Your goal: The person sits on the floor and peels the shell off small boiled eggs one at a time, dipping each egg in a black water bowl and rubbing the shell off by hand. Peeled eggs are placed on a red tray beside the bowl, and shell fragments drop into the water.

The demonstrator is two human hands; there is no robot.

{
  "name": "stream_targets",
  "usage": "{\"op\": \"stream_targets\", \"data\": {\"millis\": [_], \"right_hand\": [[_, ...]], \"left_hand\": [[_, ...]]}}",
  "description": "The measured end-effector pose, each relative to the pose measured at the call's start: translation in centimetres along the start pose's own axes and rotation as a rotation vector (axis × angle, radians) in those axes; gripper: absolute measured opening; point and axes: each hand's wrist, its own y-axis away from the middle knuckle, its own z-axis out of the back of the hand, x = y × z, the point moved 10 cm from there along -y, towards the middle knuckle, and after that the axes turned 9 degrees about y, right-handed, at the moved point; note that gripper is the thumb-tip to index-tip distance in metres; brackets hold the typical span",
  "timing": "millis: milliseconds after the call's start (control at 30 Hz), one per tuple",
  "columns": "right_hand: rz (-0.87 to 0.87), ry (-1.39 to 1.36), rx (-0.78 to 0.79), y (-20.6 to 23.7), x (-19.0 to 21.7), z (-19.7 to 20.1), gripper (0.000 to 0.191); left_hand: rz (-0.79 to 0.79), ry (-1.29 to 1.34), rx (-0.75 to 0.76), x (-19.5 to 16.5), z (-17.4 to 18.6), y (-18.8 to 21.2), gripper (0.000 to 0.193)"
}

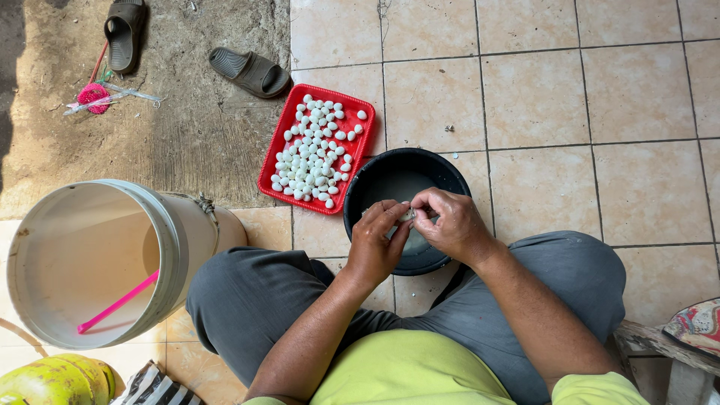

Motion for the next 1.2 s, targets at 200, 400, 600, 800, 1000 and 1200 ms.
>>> {"op": "stream_targets", "data": {"millis": [200, 400, 600, 800, 1000, 1200], "right_hand": [[-0.291, -0.414, 0.110, 0.5, -3.3, -1.7, 0.007], [-0.348, -0.620, 0.174, 1.0, -4.9, -3.1, 0.010], [-0.313, -0.695, 0.141, 0.6, -5.9, -3.3, 0.009], [-0.005, 0.020, -0.167, -0.6, -2.7, 2.5, 0.017], [0.166, 0.045, -0.034, -0.3, 1.7, 0.7, 0.022], [0.233, 0.097, -0.062, -0.1, 2.6, 0.2, 0.017]], "left_hand": [[0.434, 0.732, 0.042, 6.6, -1.7, 0.8, 0.038], [0.537, 0.883, 0.124, 8.2, -3.0, 1.7, 0.041], [0.629, 0.998, 0.134, 8.5, -3.6, 1.9, 0.037], [0.839, 1.315, -0.077, 9.0, -4.0, 2.3, 0.026], [0.830, 1.360, -0.183, 9.5, -4.1, 2.4, 0.018], [0.825, 1.309, -0.186, 10.2, -4.4, 3.1, 0.018]]}}
